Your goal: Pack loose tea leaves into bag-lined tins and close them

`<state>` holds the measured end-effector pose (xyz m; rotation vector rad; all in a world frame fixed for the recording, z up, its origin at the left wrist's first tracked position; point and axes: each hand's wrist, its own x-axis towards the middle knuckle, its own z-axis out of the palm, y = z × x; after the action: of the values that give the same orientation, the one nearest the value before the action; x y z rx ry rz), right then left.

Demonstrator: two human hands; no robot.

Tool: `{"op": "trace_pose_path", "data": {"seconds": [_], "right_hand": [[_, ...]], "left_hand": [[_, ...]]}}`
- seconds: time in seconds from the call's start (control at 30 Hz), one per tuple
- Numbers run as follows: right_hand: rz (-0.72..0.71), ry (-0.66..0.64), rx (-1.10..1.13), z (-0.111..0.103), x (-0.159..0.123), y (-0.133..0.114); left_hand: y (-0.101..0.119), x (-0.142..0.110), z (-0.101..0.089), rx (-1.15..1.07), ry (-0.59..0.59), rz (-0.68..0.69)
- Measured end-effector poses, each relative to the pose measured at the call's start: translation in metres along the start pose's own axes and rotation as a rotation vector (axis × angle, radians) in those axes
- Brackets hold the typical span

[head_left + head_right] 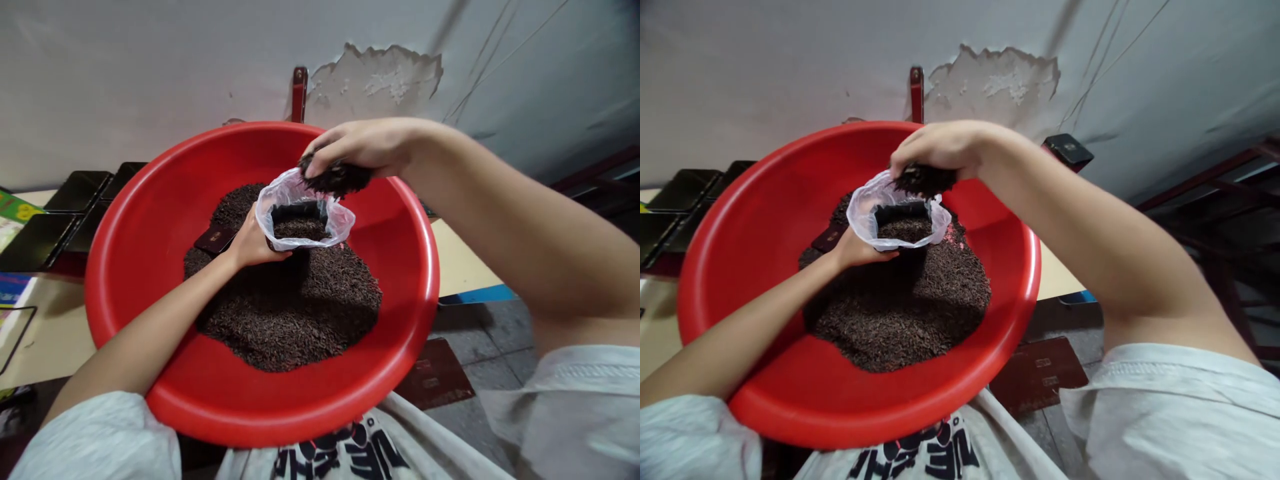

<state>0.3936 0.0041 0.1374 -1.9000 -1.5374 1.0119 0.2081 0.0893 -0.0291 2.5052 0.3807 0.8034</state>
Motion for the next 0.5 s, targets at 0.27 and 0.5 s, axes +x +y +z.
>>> {"op": "trace_pose_path", "data": {"seconds": [0.27,0.5], "right_hand": [[-0.269,0.081,-0.648,0.061,0.017,0.002],[-0.297,0.257,-0.624,0.030,-0.005,0.000]], "left_hand": [[-0.010,-0.006,0.006,0.013,0.010,-0.008],[0.000,-0.007,0.004,-0.039,0.022,-0.037]]}}
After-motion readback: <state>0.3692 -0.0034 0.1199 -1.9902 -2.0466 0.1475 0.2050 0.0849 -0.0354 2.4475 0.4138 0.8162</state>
